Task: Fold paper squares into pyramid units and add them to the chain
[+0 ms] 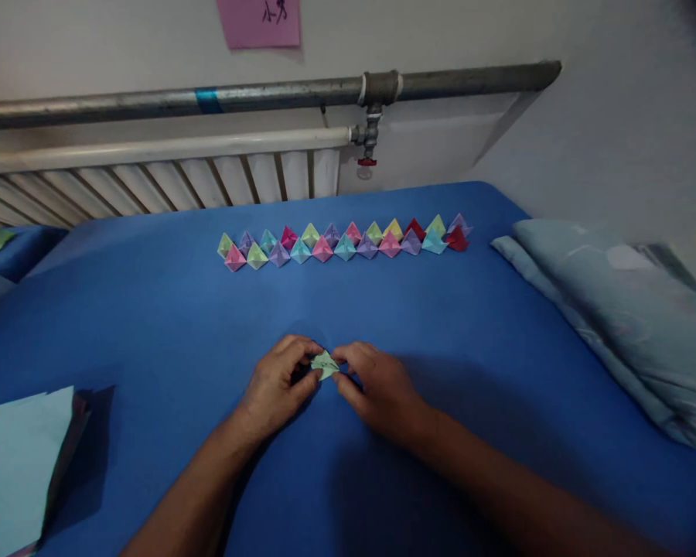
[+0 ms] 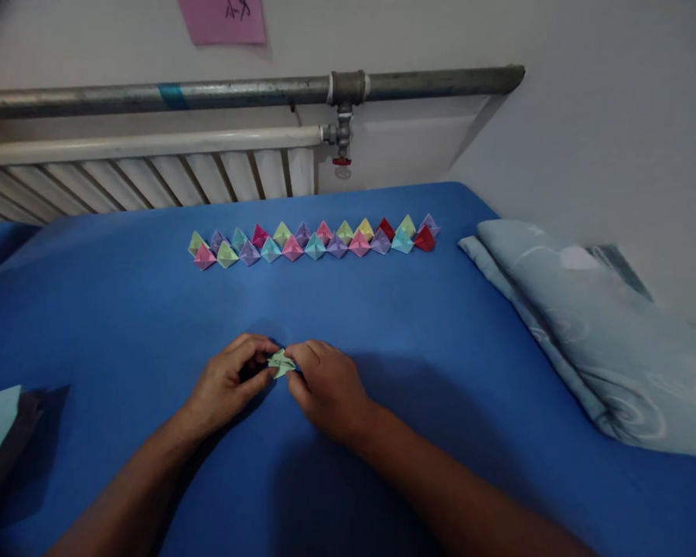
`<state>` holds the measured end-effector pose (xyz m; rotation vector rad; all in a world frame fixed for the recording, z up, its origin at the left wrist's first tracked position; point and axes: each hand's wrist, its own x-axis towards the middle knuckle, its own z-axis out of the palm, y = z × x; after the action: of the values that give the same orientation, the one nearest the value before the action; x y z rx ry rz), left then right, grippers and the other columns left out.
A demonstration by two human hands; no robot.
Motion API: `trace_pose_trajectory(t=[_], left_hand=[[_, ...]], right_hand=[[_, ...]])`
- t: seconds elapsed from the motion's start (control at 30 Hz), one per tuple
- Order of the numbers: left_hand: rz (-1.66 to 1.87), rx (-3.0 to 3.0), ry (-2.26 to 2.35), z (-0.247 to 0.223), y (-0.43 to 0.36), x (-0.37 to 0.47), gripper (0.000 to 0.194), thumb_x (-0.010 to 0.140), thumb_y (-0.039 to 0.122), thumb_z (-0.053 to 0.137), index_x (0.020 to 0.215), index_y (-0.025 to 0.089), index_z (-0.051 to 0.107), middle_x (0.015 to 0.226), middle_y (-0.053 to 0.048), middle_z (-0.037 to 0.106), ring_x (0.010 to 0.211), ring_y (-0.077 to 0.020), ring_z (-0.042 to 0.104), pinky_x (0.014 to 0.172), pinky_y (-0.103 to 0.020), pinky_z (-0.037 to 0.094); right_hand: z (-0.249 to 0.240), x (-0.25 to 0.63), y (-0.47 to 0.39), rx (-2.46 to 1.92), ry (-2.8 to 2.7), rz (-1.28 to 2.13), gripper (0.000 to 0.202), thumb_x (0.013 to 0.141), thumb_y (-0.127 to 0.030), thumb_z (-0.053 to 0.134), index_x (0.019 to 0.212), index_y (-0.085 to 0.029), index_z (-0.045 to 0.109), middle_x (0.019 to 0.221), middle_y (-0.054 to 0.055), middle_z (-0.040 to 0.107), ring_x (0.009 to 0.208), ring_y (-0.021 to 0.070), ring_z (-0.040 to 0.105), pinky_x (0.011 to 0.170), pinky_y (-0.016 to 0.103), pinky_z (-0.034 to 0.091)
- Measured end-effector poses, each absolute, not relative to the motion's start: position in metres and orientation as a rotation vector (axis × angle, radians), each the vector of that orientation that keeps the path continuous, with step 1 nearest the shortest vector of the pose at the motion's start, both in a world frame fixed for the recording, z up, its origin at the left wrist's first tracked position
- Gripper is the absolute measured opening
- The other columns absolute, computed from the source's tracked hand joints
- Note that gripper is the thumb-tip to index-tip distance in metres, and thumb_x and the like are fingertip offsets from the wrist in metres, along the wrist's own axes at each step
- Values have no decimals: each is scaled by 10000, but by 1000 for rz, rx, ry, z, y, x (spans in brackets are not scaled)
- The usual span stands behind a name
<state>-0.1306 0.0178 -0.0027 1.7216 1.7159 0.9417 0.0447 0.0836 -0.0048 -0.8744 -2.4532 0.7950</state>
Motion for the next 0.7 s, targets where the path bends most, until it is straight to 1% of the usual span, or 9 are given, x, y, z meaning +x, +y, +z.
trace_pose_trajectory(t=[0.13,0.23,0.37,0.5,0.7], left_hand=[[968,1738,1711,-2,17,-129,121,837,229,563,945,213,616,901,-27,615,792,-142,554,723,-280,461],[1000,1755,1700,-1,16,-129,81,845,229,553,894,203,612,842,-20,614,772,-140,560,714,-281,460],[1020,1776,1697,1,16,-128,82,856,231,538,862,198,613,813,-15,622,765,-139,576,711,-280,457],[1022,1774,1718,2,17,-127,88,866,238,531,836,200,604,801,-14,626,767,-138,577,720,-278,451],[1030,1759,1735,3,16,-127,115,877,249,531,807,190,601,783,-13,620,728,-126,562,686,-258,436]], right_hand=[[-3,41,83,-878,-2418,840,144,868,-201,541,992,-195,615,917,54,653,826,165,596,732,294,449],[-3,38,83,-813,-2423,888,139,898,-200,507,980,-199,619,935,53,659,865,159,597,769,291,454],[-4,37,83,-788,-2415,910,147,912,-173,470,921,-196,615,892,42,652,834,144,590,762,278,450],[-4,38,84,-772,-2397,900,119,896,-163,485,887,-187,602,851,35,637,801,140,578,737,272,443],[-3,41,85,-799,-2362,905,113,884,-151,467,840,-191,563,811,25,600,742,131,555,687,258,429]])
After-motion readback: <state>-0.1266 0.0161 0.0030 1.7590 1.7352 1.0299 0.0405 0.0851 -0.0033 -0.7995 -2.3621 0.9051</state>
